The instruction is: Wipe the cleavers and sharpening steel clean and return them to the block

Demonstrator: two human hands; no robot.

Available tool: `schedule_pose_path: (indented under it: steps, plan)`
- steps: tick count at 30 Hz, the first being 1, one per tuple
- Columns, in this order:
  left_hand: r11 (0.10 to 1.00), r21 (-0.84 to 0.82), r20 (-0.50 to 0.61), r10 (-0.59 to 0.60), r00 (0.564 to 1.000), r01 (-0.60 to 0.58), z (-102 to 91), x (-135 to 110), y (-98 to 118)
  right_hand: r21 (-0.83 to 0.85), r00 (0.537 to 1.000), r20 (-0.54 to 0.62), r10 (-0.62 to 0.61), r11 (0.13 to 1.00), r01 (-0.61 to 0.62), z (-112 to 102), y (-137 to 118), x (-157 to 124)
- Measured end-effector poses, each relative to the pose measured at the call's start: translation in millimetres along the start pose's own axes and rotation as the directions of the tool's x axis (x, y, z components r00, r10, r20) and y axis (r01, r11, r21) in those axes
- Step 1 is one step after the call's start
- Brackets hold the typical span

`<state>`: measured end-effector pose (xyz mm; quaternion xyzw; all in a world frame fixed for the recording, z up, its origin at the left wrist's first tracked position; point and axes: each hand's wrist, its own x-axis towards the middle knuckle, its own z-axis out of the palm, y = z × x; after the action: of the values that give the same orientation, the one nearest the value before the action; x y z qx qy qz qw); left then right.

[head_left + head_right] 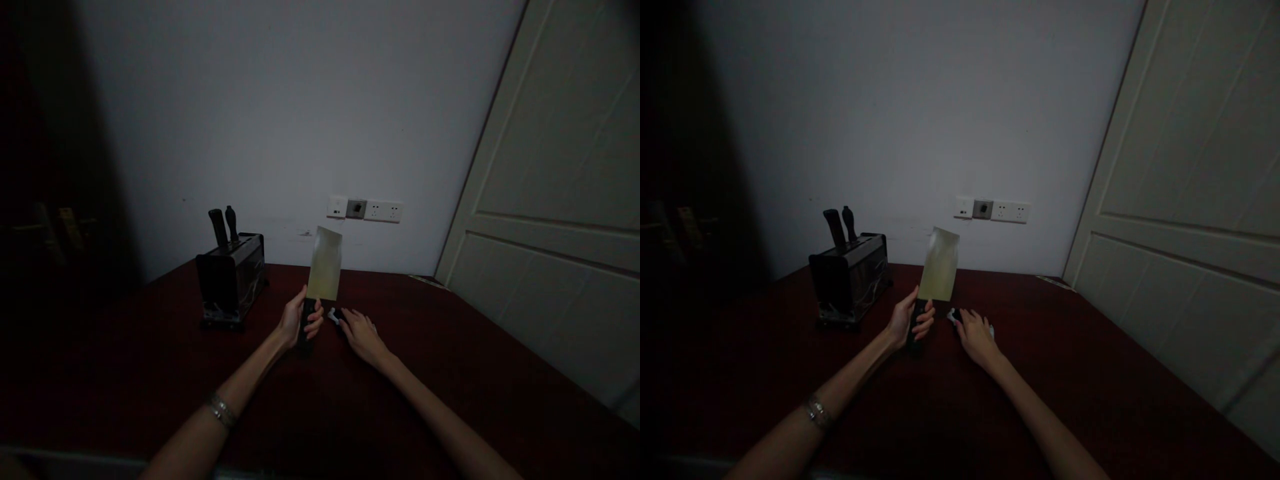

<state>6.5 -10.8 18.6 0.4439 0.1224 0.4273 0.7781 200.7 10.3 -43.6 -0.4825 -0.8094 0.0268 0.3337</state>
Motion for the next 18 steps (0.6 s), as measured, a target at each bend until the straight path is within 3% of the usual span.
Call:
schedule_pose_path:
  steps: [4, 7, 9, 11, 14, 18]
  plan:
    - [1.0, 0.028, 0.004, 0.006, 1.0, -0.006, 0.3, -0.1, -1.0, -0.008, 0.986, -0.158, 0.047, 0.999, -0.049, -12.4, -5.5, 2.2]
    - [0.998, 0.043, 0.021, 0.036, 0.999, -0.037, 0.3, -0.8, -0.9, 0.167, 0.982, -0.179, 0.065, 0.985, -0.035, -26.2, -18.2, 3.9]
    - [0.994, 0.075, 0.035, 0.075, 0.997, -0.077, 1.4, -1.1, -1.2, 0.338, 0.984, -0.12, 0.135, 0.937, -0.087, -33.0, -30.0, 4.7]
    - [0.989, 0.111, 0.055, 0.096, 0.994, -0.102, 2.9, -1.0, -2.2, 0.507, 0.977, -0.004, 0.213, 0.843, -0.182, -35.8, -42.5, 5.5]
    - [0.983, 0.153, 0.038, 0.095, 0.995, -0.1, 3.9, -0.2, -4.5, 0.722, 0.947, 0.195, 0.256, 0.616, -0.315, -32.9, -59.1, 7.0]
    - [0.962, 0.263, -0.054, 0.098, 0.994, -0.08, 1.8, 1.6, -8.0, 0.816, 0.855, 0.39, 0.342, 0.302, -0.493, -25.6, -74.6, 10.3]
